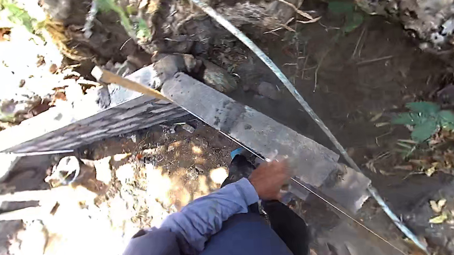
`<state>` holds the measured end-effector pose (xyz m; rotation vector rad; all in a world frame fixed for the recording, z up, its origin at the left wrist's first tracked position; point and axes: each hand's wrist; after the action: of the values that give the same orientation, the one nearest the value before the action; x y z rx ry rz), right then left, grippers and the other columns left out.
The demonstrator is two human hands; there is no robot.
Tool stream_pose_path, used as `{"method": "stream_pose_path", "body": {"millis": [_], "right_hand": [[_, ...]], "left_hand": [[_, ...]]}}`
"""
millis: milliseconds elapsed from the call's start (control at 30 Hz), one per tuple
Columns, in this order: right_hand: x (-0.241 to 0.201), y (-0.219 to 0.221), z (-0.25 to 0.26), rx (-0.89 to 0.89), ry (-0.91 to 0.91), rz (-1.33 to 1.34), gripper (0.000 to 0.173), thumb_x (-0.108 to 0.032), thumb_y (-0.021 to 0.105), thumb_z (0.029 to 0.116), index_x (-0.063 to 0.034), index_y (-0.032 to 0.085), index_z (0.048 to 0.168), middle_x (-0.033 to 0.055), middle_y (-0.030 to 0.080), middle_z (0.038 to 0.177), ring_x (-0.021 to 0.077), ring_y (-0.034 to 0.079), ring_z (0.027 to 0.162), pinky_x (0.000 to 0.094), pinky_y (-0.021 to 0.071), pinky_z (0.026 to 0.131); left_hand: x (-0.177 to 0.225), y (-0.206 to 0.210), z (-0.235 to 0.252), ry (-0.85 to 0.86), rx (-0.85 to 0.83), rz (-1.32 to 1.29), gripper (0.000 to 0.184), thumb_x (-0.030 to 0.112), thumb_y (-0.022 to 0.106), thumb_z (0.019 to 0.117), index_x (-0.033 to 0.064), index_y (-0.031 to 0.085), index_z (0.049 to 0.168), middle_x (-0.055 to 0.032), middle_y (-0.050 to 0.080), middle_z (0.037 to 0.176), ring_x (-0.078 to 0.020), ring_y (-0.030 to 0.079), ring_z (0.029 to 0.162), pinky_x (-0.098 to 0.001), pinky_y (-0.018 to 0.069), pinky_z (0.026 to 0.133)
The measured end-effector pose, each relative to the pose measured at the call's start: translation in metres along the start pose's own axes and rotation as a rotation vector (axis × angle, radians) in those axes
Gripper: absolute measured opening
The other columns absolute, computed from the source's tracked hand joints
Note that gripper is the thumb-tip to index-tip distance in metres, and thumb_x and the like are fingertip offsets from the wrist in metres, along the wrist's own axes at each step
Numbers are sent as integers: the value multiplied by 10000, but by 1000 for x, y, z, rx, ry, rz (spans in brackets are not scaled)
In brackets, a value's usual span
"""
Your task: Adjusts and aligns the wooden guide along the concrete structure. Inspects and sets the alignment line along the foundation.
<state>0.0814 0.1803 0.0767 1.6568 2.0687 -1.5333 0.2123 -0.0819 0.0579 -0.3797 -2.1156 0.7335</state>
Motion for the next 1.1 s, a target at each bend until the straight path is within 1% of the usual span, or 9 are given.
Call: {"method": "stream_pose_path", "body": {"millis": [33, 133, 233, 333, 467, 633, 733, 933, 1100], "right_hand": [[-19, -7, 12, 21, -103, -96, 305, -156, 575, 1017, 105, 700, 1116, 294, 706, 1073, 411, 712, 989, 558, 570, 896], [-55, -12, 58, 83, -252, -286, 388, -239, 590, 1008, 98, 685, 1176, 345, 654, 1196, 522, 631, 1153, 660, 488, 990], [-71, 2, 103, -3, -324, -484, 499, -360, 650, 986, 82, 677, 1215, 331, 638, 1261, 533, 582, 1231, 684, 452, 1013], [-96, 18, 127, -200, -210, -672, 533, -406, 612, 1014, 17, 644, 1336, 280, 622, 1363, 478, 538, 1333, 673, 366, 1116], [-149, 41, 138, -323, -142, -686, 391, -332, 563, 1060, -7, 706, 1224, 282, 707, 1158, 470, 657, 1147, 653, 467, 1010], [-207, 95, 161, -365, -200, -677, 343, -252, 530, 1077, 11, 717, 1191, 268, 717, 1140, 448, 670, 1134, 629, 472, 1018], [-262, 139, 179, -363, -268, -705, 303, -217, 558, 1058, 28, 727, 1112, 264, 730, 1047, 447, 698, 1047, 631, 504, 960], [-384, 233, 220, -511, -273, -748, 372, -286, 507, 1077, -26, 693, 1266, 223, 702, 1232, 385, 648, 1207, 575, 463, 1072], [-467, 307, 253, -573, -297, -736, 367, -294, 504, 1080, -18, 695, 1229, 207, 724, 1147, 352, 686, 1121, 538, 503, 1025]], "left_hand": [[-4, 3, -15, -53, 132, -30, 622, 281, 744, 903, 65, 554, 1455, -163, 465, 1565, -336, 353, 1503, -549, 196, 1257], [-21, 12, -69, -295, 519, -169, 486, 272, 664, 954, 54, 617, 1385, -139, 565, 1474, -298, 466, 1429, -479, 347, 1209], [-54, 16, -121, -545, 744, -416, 443, 250, 617, 984, 14, 615, 1358, -178, 611, 1388, -295, 558, 1328, -456, 431, 1143], [-102, 21, -164, -761, 880, -736, 414, 204, 618, 996, -16, 596, 1345, -190, 655, 1296, -249, 655, 1186, -408, 517, 1053], [-162, 13, -220, -938, 931, -998, 345, 166, 593, 1022, -16, 611, 1315, -193, 673, 1238, -245, 665, 1124, -413, 516, 1013], [-257, 5, -252, -1007, 956, -1208, 317, 137, 563, 1034, -26, 602, 1303, -186, 683, 1161, -230, 684, 982, -402, 556, 891], [-306, -13, -261, -1071, 878, -1301, 331, 161, 563, 1046, -15, 591, 1325, -197, 666, 1218, -258, 687, 1042, -425, 560, 924], [-377, -53, -293, -1044, 745, -1253, 338, 150, 547, 1047, -20, 594, 1335, -211, 676, 1214, -280, 690, 1051, -453, 541, 970], [-411, -89, -316, -1140, 826, -1346, 362, 190, 541, 1061, -26, 577, 1350, -224, 652, 1251, -289, 680, 1083, -453, 539, 973]]}}
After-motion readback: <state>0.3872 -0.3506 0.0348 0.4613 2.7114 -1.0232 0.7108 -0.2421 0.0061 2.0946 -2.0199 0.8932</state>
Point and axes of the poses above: each hand's wrist, its own z-axis towards the middle knuckle, its own y-axis out of the palm, x = y × z
